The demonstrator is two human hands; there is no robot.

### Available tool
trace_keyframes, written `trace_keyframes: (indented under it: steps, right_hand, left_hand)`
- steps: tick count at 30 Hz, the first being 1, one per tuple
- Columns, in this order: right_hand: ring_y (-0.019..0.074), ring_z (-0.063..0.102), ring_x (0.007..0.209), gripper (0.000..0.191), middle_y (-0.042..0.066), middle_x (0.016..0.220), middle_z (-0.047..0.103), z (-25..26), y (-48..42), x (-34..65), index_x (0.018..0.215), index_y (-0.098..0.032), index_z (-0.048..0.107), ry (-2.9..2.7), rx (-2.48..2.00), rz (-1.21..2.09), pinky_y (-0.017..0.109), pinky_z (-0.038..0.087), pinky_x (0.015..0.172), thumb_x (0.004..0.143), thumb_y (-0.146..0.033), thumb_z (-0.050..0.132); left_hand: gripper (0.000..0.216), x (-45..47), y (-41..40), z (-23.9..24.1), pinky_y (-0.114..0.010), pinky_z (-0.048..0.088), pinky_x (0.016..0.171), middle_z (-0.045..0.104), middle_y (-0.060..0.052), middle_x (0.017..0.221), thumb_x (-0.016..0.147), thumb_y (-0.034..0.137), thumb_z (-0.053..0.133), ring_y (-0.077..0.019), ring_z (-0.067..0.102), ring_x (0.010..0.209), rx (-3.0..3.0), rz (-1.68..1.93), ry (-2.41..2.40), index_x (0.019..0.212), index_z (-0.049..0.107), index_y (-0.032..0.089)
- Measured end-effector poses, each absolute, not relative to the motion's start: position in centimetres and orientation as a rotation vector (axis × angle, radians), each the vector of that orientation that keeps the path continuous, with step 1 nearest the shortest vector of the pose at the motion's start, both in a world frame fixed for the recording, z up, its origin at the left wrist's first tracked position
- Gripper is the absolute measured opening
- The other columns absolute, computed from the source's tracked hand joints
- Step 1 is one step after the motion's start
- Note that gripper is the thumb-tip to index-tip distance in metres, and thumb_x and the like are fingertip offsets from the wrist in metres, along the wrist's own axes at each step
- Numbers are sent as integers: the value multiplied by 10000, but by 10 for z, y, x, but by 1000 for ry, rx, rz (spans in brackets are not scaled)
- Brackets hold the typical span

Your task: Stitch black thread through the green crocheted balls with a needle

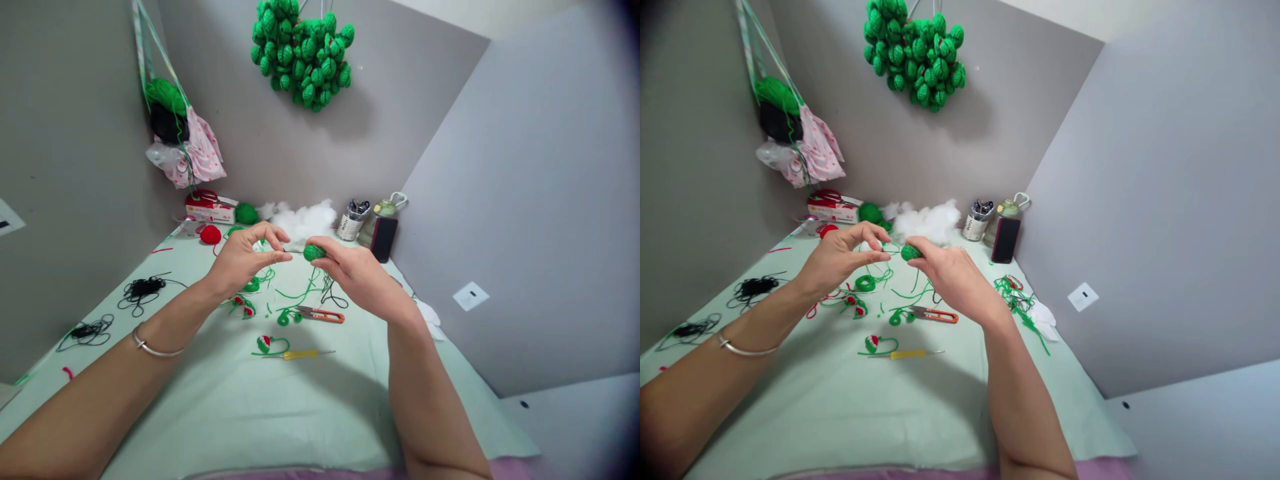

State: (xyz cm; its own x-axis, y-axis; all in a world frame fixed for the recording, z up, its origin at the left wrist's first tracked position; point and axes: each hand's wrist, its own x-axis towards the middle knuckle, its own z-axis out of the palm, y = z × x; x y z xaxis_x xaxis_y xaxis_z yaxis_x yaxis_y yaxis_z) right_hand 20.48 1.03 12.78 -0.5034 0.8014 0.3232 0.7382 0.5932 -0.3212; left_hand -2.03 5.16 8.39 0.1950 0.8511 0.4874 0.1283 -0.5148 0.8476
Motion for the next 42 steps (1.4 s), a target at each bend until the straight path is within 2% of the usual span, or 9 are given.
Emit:
trace_keyframes:
  steps: [4, 8, 15, 19, 23, 28, 32, 38, 42]
  right_hand:
    - [111, 372, 582, 286, -26, 713, 543, 126, 11, 207, 1250, -250, 608, -2417, -1211, 190, 235, 350, 607, 1032, -327, 440]
    - [115, 422, 597, 297, -6, 774, 614, 129, 10, 211, 1252, -249, 612, -2434, -1202, 184, 242, 372, 631, 1039, -340, 426]
    - [111, 354, 563, 269, -32, 670, 516, 136, 8, 217, 1199, -228, 622, -2397, -1263, 175, 241, 324, 583, 1035, -329, 434]
    - [109, 369, 589, 267, -20, 717, 546, 140, 7, 218, 1210, -212, 625, -2334, -1279, 147, 240, 341, 610, 1024, -312, 462]
    - [106, 297, 555, 275, -42, 650, 465, 143, 7, 223, 1215, -212, 629, -2258, -1335, 118, 238, 323, 580, 1021, -316, 464]
    - [114, 361, 548, 250, -36, 635, 499, 135, 10, 219, 1195, -223, 619, -2351, -1339, 84, 244, 322, 579, 1017, -295, 459]
    - [110, 391, 528, 215, -45, 627, 484, 125, 6, 205, 1156, -247, 587, -2567, -1228, 149, 233, 285, 535, 1025, -283, 420]
    - [117, 475, 570, 251, -29, 672, 520, 130, -5, 203, 1205, -266, 573, -2581, -1128, 159, 220, 318, 545, 1043, -314, 386]
    - [120, 441, 590, 268, -16, 718, 562, 137, -2, 215, 1222, -253, 605, -2483, -1226, 74, 237, 361, 595, 1036, -344, 435]
  left_hand:
    - [249, -21, 50, 87, -357, 493, 850, 735, -33, 927, 771, 299, 800, -202, 667, 942, 1632, 1223, 750, 728, 577, 197]
    - [241, -23, 53, 87, -321, 492, 784, 709, -23, 858, 790, 299, 794, -175, 657, 858, 1688, 1331, 794, 780, 578, 193]
    - [216, -38, 62, 93, -307, 510, 785, 691, -14, 861, 789, 282, 789, -169, 652, 832, 1787, 1520, 822, 891, 614, 204]
    - [156, -43, 63, 92, -298, 489, 759, 722, -32, 881, 837, 359, 734, -188, 641, 837, 1965, 1376, 991, 873, 732, 208]
    - [230, -44, 64, 89, -284, 467, 679, 675, -17, 759, 870, 421, 689, -171, 602, 729, 1989, 1142, 956, 785, 719, 208]
    - [302, -31, 60, 89, -305, 540, 766, 648, -25, 761, 834, 476, 732, -163, 616, 749, 1573, 1166, 694, 714, 686, 203]
    - [231, -12, 52, 81, -353, 553, 847, 670, -16, 789, 783, 445, 793, -152, 605, 735, 1353, 1241, 642, 747, 733, 225]
    - [129, -13, 53, 74, -339, 482, 795, 685, -45, 840, 884, 327, 707, -193, 612, 824, 2063, 1505, 842, 837, 775, 228]
    - [180, -21, 60, 74, -377, 434, 833, 689, -42, 816, 952, 294, 613, -200, 584, 803, 2595, 1290, 756, 871, 762, 237]
